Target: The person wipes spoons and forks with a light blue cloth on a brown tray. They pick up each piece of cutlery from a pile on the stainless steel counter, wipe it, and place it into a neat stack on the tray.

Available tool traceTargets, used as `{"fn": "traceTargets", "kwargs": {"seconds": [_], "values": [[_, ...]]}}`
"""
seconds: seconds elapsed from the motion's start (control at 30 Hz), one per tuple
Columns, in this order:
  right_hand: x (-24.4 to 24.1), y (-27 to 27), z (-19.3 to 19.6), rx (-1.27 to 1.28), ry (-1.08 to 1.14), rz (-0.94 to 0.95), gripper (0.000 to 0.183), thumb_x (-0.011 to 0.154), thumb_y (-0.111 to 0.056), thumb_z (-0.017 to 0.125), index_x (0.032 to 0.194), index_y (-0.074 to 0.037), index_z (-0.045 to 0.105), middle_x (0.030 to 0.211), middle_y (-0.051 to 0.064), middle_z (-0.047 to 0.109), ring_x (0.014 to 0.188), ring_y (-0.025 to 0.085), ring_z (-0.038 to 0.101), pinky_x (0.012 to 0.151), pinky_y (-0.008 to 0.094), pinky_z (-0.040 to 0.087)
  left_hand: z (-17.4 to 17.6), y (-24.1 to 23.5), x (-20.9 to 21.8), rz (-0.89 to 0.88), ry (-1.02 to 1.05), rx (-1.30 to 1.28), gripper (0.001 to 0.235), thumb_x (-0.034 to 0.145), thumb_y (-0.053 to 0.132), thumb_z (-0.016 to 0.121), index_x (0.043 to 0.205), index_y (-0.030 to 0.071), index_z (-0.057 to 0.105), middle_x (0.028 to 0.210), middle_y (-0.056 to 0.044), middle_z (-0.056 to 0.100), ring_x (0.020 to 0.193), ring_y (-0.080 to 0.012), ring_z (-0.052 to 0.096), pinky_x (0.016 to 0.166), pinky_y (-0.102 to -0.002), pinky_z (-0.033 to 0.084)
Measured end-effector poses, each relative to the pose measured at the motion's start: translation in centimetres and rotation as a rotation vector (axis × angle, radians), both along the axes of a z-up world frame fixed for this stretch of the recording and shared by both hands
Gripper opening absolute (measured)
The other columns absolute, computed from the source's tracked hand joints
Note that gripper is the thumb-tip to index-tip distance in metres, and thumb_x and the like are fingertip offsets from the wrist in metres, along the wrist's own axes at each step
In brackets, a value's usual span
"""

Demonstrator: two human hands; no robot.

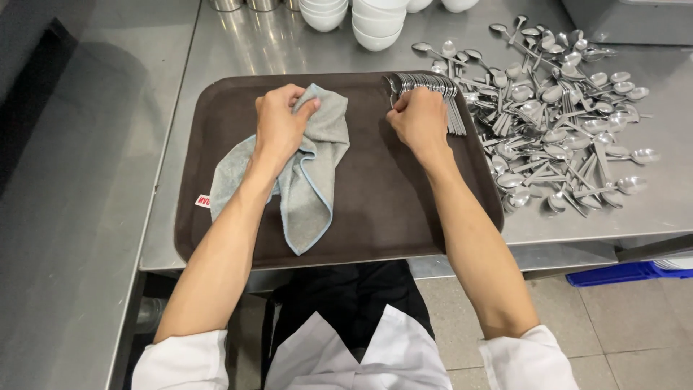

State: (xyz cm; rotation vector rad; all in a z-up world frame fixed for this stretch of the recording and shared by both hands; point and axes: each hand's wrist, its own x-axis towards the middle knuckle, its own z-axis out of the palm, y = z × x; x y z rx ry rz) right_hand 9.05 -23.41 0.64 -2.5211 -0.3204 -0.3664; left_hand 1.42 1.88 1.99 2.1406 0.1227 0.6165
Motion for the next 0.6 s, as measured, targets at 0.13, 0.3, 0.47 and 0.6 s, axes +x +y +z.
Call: {"fn": "traceTargets", "kwargs": {"seconds": [0.13, 0.3, 0.47, 0.6], "values": [[0.8, -0.1, -0.7, 0.029, 0.016, -0.084, 0.015, 0.078, -0.008, 0.076, 0.089, -0.014, 0.083, 0.075, 0.014, 0.075, 0.077, 0.040, 0.076, 0.069, 0.048, 0.060, 0.4, -0.7, -0.8, -0.061, 0.001, 0.062, 0.016, 0.088, 0.020, 0.083, 0.100, 0.011, 0.080, 0.089, -0.019, 0.077, 0.094, -0.0373, 0.074, 0.075, -0.041, 0.061], [1.5, 0.4, -1.3, 0.009, 0.009, -0.152, 0.016, 0.078, -0.008, 0.075, 0.091, -0.014, 0.083, 0.076, 0.017, 0.075, 0.078, 0.042, 0.076, 0.070, 0.050, 0.061, 0.8, -1.0, -1.4, -0.088, 0.010, 0.082, 0.018, 0.088, 0.019, 0.082, 0.102, 0.009, 0.079, 0.090, -0.020, 0.077, 0.095, -0.0386, 0.074, 0.076, -0.042, 0.061], [1.6, 0.4, -0.8, 0.006, -0.013, -0.193, 0.016, 0.075, -0.004, 0.074, 0.088, -0.009, 0.082, 0.076, 0.021, 0.074, 0.080, 0.047, 0.075, 0.072, 0.054, 0.060, 0.5, -0.9, -1.4, -0.107, 0.014, 0.102, 0.017, 0.088, 0.019, 0.082, 0.102, 0.009, 0.079, 0.091, -0.019, 0.077, 0.096, -0.0385, 0.074, 0.077, -0.043, 0.061], [1.8, 0.6, -0.7, 0.006, -0.027, -0.204, 0.014, 0.074, -0.003, 0.073, 0.084, -0.009, 0.081, 0.072, 0.021, 0.073, 0.077, 0.049, 0.075, 0.071, 0.056, 0.060, 0.7, -1.1, -1.8, -0.117, 0.026, 0.113, 0.017, 0.089, 0.018, 0.081, 0.103, 0.008, 0.079, 0.093, -0.021, 0.076, 0.097, -0.0405, 0.073, 0.078, -0.044, 0.061]]}}
